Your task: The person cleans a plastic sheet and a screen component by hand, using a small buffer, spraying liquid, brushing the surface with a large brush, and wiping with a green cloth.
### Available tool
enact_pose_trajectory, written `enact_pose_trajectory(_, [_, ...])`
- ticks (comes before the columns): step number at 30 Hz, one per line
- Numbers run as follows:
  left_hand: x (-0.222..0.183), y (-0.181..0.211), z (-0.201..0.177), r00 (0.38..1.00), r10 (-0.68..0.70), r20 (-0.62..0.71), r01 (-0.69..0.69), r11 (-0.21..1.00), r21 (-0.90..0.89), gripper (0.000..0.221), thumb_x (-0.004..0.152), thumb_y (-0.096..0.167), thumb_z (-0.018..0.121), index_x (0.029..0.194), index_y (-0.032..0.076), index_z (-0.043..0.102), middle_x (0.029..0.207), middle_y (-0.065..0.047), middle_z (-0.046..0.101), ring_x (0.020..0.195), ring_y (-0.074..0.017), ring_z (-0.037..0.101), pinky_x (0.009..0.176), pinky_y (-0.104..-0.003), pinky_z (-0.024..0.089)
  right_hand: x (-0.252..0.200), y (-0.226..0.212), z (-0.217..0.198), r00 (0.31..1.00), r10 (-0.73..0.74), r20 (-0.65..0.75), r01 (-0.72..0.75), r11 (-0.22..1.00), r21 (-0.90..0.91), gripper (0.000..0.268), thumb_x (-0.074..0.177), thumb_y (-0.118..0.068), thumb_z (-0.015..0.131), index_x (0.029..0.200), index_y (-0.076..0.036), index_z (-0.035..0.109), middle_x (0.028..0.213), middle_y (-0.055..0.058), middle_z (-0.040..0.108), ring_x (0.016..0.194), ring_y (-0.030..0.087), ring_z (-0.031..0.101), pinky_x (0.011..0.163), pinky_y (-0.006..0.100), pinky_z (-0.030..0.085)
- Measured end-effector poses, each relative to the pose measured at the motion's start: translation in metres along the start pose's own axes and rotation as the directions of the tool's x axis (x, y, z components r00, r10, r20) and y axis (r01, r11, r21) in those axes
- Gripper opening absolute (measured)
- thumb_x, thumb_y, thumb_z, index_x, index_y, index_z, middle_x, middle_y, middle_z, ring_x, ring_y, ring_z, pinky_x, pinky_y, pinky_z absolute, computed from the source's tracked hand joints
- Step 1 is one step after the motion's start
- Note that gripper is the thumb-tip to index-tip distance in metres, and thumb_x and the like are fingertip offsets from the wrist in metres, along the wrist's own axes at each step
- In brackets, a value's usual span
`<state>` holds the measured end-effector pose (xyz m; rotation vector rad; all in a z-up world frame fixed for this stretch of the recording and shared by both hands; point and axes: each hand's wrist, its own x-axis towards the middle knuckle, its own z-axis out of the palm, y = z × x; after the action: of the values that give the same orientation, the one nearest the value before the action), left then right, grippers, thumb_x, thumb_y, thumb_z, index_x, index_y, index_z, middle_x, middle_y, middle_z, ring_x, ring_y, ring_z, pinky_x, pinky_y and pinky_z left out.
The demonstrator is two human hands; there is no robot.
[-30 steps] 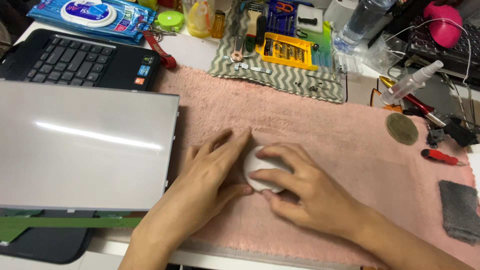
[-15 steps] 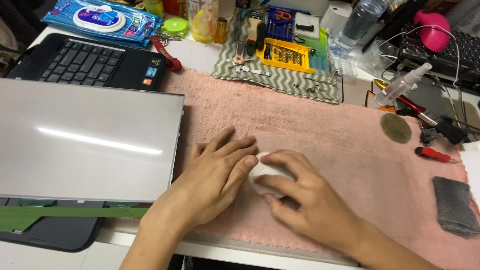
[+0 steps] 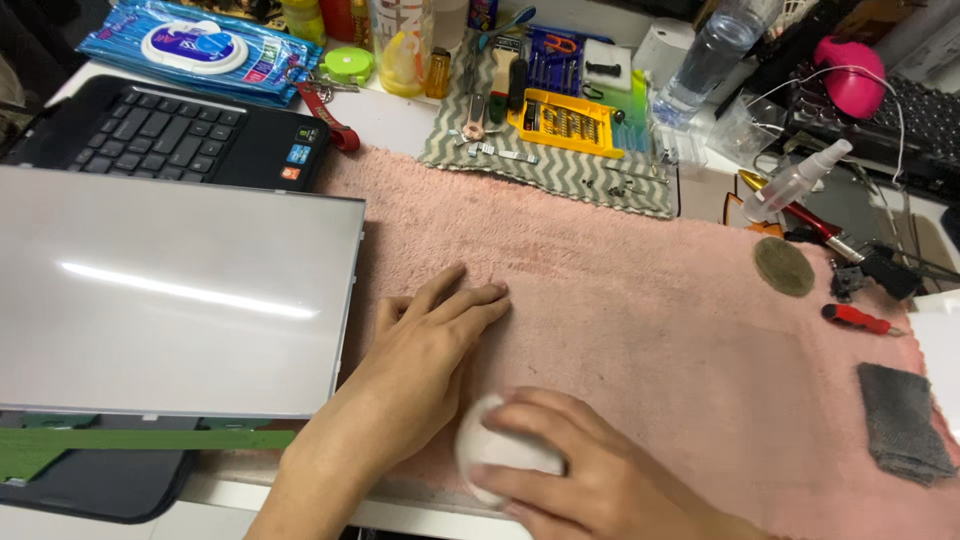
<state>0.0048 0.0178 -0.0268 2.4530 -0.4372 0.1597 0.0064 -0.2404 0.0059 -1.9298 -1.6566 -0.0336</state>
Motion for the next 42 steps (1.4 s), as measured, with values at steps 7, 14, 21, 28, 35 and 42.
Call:
enact_pose_trajectory(7, [-0.001,0.005,-0.003,1.0,-0.004,-0.031,0.003,1.0,-0.024,0.058,0.108,0.003,0.041,0.161,0.008,0.063,0.171,-0.007,0.064,0.167,-0.0415,0.041,0.114,-0.066,0.036,-0.009,0.015,-0.021,0.985,0.168,-0.041,-0.166,0.985,0.047,0.029,0.105,-0.013,0.08,0.134,-0.011,0.079,0.143,0.021,0.064,0.14,0.045,0.065,0.118,0.054,0.056])
enact_pose_trajectory(14, [-0.005,0.008,-0.008,1.0,-0.014,-0.002,0.014,1.0,-0.005,0.051,0.117,0.014,0.042,0.164,0.009,0.06,0.177,-0.007,0.059,0.171,-0.0423,0.036,0.115,-0.066,0.034,-0.028,0.003,-0.015,1.0,0.029,-0.008,-0.029,1.0,-0.001,0.033,0.103,-0.023,0.083,0.135,-0.015,0.081,0.147,0.021,0.069,0.137,0.046,0.068,0.116,0.055,0.059])
enact_pose_trajectory(21, [-0.001,0.013,-0.015,0.997,-0.051,0.053,0.053,0.998,-0.03,0.048,0.119,0.022,0.043,0.162,0.017,0.065,0.179,-0.001,0.057,0.174,-0.0367,0.034,0.118,-0.062,0.031,0.023,-0.054,0.042,0.992,-0.126,-0.005,0.126,0.992,0.022,0.02,0.128,-0.014,0.056,0.133,-0.001,0.071,0.152,0.025,0.069,0.141,0.053,0.06,0.112,0.064,0.052])
enact_pose_trajectory(28, [0.001,0.005,-0.009,1.0,-0.017,0.022,0.016,1.0,0.023,0.047,0.115,0.023,0.05,0.159,0.019,0.067,0.177,0.0,0.06,0.171,-0.0362,0.04,0.111,-0.065,0.035,-0.133,-0.019,0.014,0.946,0.247,0.209,-0.239,0.969,-0.062,0.042,0.117,-0.038,0.075,0.152,-0.015,0.076,0.16,0.025,0.064,0.143,0.048,0.063,0.114,0.062,0.052])
enact_pose_trajectory(35, [0.001,0.015,-0.01,0.999,-0.051,0.016,0.05,0.998,0.026,0.045,0.118,0.026,0.047,0.157,0.016,0.069,0.174,0.001,0.063,0.17,-0.035,0.041,0.115,-0.061,0.033,-0.051,-0.025,-0.052,0.982,0.175,-0.075,-0.185,0.972,-0.148,0.024,0.101,-0.015,0.078,0.125,-0.01,0.079,0.147,0.016,0.076,0.137,0.043,0.07,0.111,0.057,0.057])
enact_pose_trajectory(42, [0.002,0.022,0.005,0.981,-0.11,-0.157,0.121,0.991,0.059,0.037,0.116,0.034,0.054,0.144,0.025,0.076,0.159,0.009,0.075,0.162,-0.0278,0.053,0.101,-0.059,0.037,-0.04,-0.01,-0.016,0.991,0.133,0.01,-0.133,0.988,0.08,0.03,0.098,-0.008,0.082,0.128,-0.011,0.075,0.154,0.023,0.063,0.147,0.047,0.059,0.119,0.06,0.051])
